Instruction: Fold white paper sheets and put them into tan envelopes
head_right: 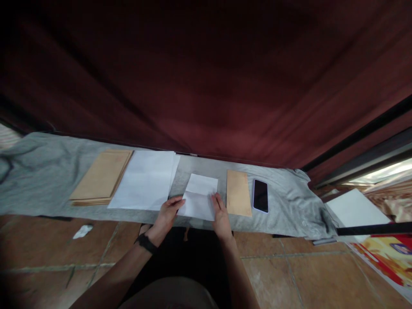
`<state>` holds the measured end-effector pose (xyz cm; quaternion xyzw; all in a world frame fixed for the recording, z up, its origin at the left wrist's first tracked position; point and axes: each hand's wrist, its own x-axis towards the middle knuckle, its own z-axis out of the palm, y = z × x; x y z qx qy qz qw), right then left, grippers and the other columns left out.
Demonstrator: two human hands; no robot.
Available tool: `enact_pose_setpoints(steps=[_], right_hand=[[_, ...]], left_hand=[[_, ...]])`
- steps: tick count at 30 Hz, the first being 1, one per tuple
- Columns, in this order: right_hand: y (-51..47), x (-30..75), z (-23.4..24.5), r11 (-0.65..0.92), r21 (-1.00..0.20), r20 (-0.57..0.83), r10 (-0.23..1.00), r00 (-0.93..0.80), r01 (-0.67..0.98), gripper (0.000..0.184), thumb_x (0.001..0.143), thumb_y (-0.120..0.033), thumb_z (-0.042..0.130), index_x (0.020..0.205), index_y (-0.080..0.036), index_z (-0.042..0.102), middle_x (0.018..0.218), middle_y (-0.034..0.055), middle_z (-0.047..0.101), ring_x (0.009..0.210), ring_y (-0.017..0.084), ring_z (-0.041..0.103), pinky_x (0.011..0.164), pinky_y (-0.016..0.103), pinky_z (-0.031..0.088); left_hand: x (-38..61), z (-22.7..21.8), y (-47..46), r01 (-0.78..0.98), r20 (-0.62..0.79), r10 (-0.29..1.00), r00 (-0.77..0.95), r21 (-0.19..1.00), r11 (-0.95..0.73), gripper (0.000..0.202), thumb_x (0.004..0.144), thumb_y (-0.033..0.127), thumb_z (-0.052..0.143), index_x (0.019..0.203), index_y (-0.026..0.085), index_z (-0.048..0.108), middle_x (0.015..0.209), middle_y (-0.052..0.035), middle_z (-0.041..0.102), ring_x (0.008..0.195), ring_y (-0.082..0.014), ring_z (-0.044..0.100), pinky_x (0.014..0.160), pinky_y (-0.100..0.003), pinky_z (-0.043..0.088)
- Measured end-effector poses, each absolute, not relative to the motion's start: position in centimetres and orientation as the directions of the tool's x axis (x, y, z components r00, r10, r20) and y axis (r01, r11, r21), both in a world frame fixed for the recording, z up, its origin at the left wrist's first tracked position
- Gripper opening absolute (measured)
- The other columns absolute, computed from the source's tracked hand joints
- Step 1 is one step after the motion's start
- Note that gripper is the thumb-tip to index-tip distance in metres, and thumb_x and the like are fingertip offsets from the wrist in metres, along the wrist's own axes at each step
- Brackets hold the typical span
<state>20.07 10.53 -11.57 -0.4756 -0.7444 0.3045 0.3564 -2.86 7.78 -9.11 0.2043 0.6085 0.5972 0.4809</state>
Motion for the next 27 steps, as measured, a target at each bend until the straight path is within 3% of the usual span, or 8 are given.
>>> enact_pose_setpoints(steps=[4, 7, 9, 12, 15, 19, 24, 27], right_hand=[[10.8, 20.5, -11.4, 0.267, -0.824, 0.236, 0.963, -0.127, 0.500, 0.046, 0.091, -0.021, 0.046, 0.135, -0.021, 0.059, 0.143, 0.0127, 0.055, 0.134, 0.027, 0.050, 0.114, 0.049, 0.040], [10.7, 19.7, -10.5, 0.158, -0.882, 0.178, 0.984, 0.003, 0.445, 0.039, 0.093, -0.033, 0.049, 0.124, -0.020, 0.065, 0.120, 0.0123, 0.067, 0.110, 0.025, 0.064, 0.101, 0.046, 0.050], [10.5, 18.4, -9.5, 0.114, -0.906, 0.132, 0.991, 0.016, 0.407, 0.039, 0.093, -0.040, 0.049, 0.121, -0.019, 0.067, 0.111, 0.0112, 0.068, 0.097, 0.023, 0.067, 0.092, 0.042, 0.054], [10.1, 15.7, -7.6, 0.096, -0.935, 0.087, 0.995, -0.042, 0.340, 0.045, 0.091, -0.048, 0.053, 0.126, -0.021, 0.064, 0.116, 0.0113, 0.066, 0.100, 0.023, 0.066, 0.087, 0.039, 0.055], [10.1, 13.2, -5.7, 0.056, -0.938, 0.048, 0.998, -0.031, 0.342, 0.059, 0.089, -0.054, 0.056, 0.138, -0.022, 0.055, 0.130, 0.0121, 0.060, 0.116, 0.026, 0.061, 0.097, 0.042, 0.051], [10.7, 12.1, -3.6, 0.032, -0.902, 0.044, 0.999, 0.017, 0.430, 0.071, 0.087, -0.053, 0.057, 0.147, -0.017, 0.044, 0.144, 0.0156, 0.052, 0.132, 0.028, 0.051, 0.109, 0.041, 0.042], [11.6, 13.7, -2.4, -0.083, -0.842, -0.062, 0.996, 0.056, 0.533, 0.060, 0.090, -0.040, 0.049, 0.144, -0.016, 0.049, 0.112, 0.0118, 0.072, 0.104, 0.026, 0.068, 0.092, 0.038, 0.051], [11.9, 14.6, -2.7, -0.110, -0.891, -0.082, 0.993, 0.084, 0.440, 0.067, 0.086, -0.047, 0.058, 0.146, -0.020, 0.047, 0.118, 0.0109, 0.070, 0.101, 0.025, 0.069, 0.087, 0.035, 0.053]], left_hand=[[-3.3, -8.4, 7.9, -0.247, -0.285, 0.824, -0.489, 0.952, 0.183, 0.033, 0.052, 0.045, 0.085, 0.065, 0.018, 0.069, 0.060, 0.0022, 0.064, 0.059, -0.0128, 0.053, 0.062, -0.026, 0.040], [-3.3, -7.6, 7.9, -0.151, -0.213, 0.859, -0.465, 0.976, 0.160, 0.028, 0.059, 0.043, 0.082, 0.059, 0.019, 0.066, 0.056, 0.0040, 0.059, 0.057, -0.0114, 0.049, 0.060, -0.025, 0.038], [-2.9, -7.1, 7.9, -0.059, -0.143, 0.887, -0.439, 0.990, 0.130, 0.029, 0.065, 0.043, 0.078, 0.058, 0.019, 0.063, 0.055, 0.0050, 0.055, 0.055, -0.0107, 0.047, 0.057, -0.024, 0.036], [-1.9, -6.0, 7.7, 0.046, -0.059, 0.915, -0.400, 0.995, 0.084, 0.032, 0.069, 0.045, 0.075, 0.058, 0.020, 0.058, 0.055, 0.0057, 0.052, 0.054, -0.0103, 0.045, 0.056, -0.023, 0.035], [-1.0, -4.8, 7.5, 0.090, -0.001, 0.938, -0.347, 0.995, 0.035, 0.033, 0.071, 0.045, 0.074, 0.059, 0.020, 0.055, 0.057, 0.0057, 0.052, 0.056, -0.0105, 0.046, 0.057, -0.023, 0.036], [-0.1, -3.5, 7.2, 0.130, 0.031, 0.957, -0.289, 0.991, 0.007, 0.031, 0.074, 0.044, 0.069, 0.061, 0.021, 0.054, 0.058, 0.0057, 0.051, 0.056, -0.0105, 0.045, 0.056, -0.023, 0.035], [0.4, -3.0, 6.9, 0.103, 0.000, 0.971, -0.237, 0.994, 0.025, 0.029, 0.073, 0.043, 0.070, 0.062, 0.021, 0.053, 0.057, 0.0067, 0.048, 0.057, -0.0107, 0.044, 0.057, -0.022, 0.034], [0.6, -2.7, 6.8, 0.072, 0.014, 0.974, -0.227, 0.997, 0.002, 0.028, 0.072, 0.042, 0.071, 0.064, 0.021, 0.053, 0.064, 0.0053, 0.054, 0.063, -0.0118, 0.049, 0.062, -0.022, 0.039]])
